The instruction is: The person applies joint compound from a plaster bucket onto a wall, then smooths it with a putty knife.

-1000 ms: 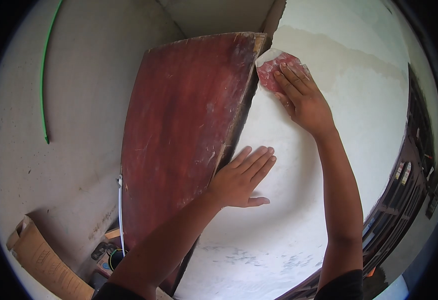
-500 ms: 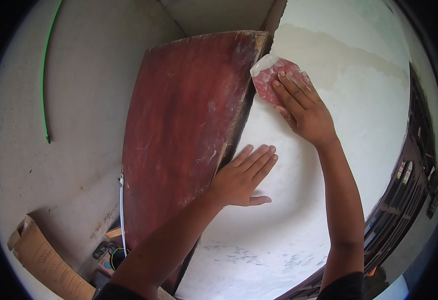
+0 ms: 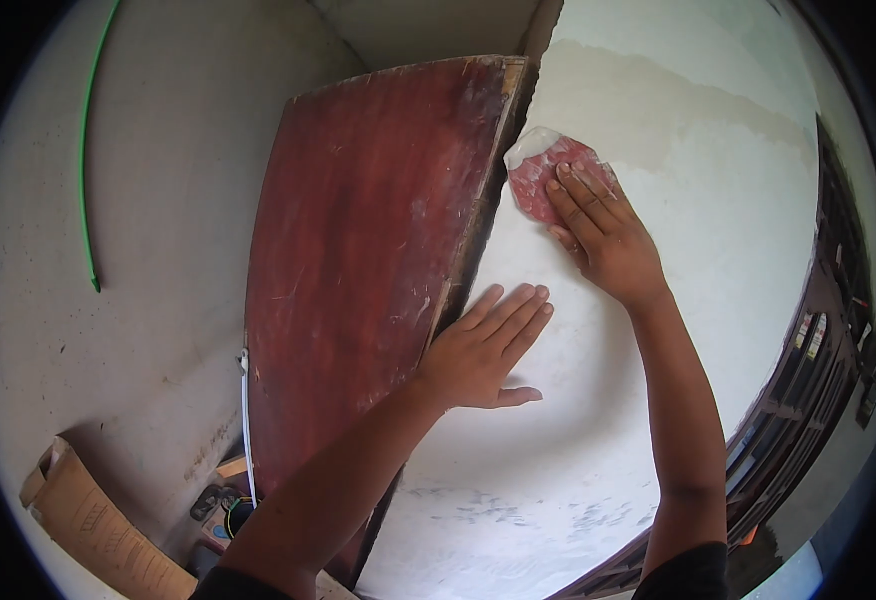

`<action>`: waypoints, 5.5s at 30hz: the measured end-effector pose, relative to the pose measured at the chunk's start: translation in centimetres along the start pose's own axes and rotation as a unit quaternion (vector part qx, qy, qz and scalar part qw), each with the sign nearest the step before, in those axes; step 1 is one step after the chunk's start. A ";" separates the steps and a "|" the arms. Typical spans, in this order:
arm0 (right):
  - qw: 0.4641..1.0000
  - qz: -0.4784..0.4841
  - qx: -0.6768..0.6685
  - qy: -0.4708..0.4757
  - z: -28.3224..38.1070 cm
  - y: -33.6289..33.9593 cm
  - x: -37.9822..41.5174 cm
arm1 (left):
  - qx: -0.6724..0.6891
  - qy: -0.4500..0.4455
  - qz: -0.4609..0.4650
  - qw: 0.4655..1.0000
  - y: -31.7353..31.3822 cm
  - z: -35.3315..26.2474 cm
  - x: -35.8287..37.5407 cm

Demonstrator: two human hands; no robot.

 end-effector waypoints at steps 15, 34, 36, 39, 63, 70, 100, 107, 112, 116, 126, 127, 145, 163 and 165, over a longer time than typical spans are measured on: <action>1.000 0.005 0.001 0.010 0.3 -0.4 1.4 | -0.024 0.001 -0.003 1.000 0.1 0.0 -0.1; 0.658 -0.128 -0.638 -0.378 -2.5 -0.1 -0.5 | -0.014 0.012 0.000 1.000 -0.3 0.0 0.0; 0.666 -0.111 -0.624 -0.393 -2.7 -0.9 -0.3 | -0.014 0.011 0.005 1.000 -0.3 0.0 0.0; 0.714 -0.078 -0.544 -0.434 -3.0 -0.5 0.5 | -0.010 0.013 0.013 1.000 -0.3 0.0 0.0; 0.694 -0.145 -0.584 -0.395 -1.3 0.4 0.0 | -0.019 0.012 0.008 1.000 -0.2 -0.1 0.0; 0.678 -0.151 -0.541 -0.475 -3.5 0.1 4.1 | -0.015 0.016 0.013 1.000 -0.3 0.1 -0.1; 0.669 -0.174 -0.599 -0.404 -4.1 0.8 -0.2 | -0.030 0.017 0.014 0.999 -0.3 -0.1 0.0; 0.684 -0.186 -0.513 -0.484 -6.0 0.3 3.0 | -0.030 0.013 0.004 0.999 -0.3 0.0 0.0; 0.624 -0.211 -0.635 -0.404 -4.9 -0.2 3.3 | -0.025 0.017 0.010 0.999 -0.3 0.0 -0.1; 0.731 -0.083 -0.517 -0.437 -3.3 -0.8 0.4 | -0.025 0.014 0.015 0.999 -0.3 0.0 -0.1; 0.673 -0.162 -0.585 -0.422 -3.4 0.7 0.8 | -0.029 0.017 0.015 0.999 -0.3 0.0 0.0; 0.683 -0.161 -0.578 -0.417 -3.4 0.8 -0.8 | -0.030 0.013 0.007 0.999 -0.3 0.0 0.0; 0.718 -0.139 -0.500 -0.464 -3.8 -0.7 2.5 | -0.019 0.012 0.016 1.000 -0.4 0.1 -0.1; 0.641 -0.202 -0.570 -0.473 -4.0 0.2 5.6 | -0.003 0.017 0.009 1.000 -0.1 0.0 0.0; 0.638 -0.213 -0.599 -0.435 -2.7 0.5 3.1 | 0.004 0.021 0.014 1.000 -0.1 0.1 -0.1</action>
Point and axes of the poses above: each hand's wrist, its own x-axis away from the middle knuckle, its own y-axis out of the back of the hand, z = x × y, the point moved 6 cm from there along -x, towards the middle knuckle, and after that the axes turned 15 degrees about z, right-handed, at the moved point
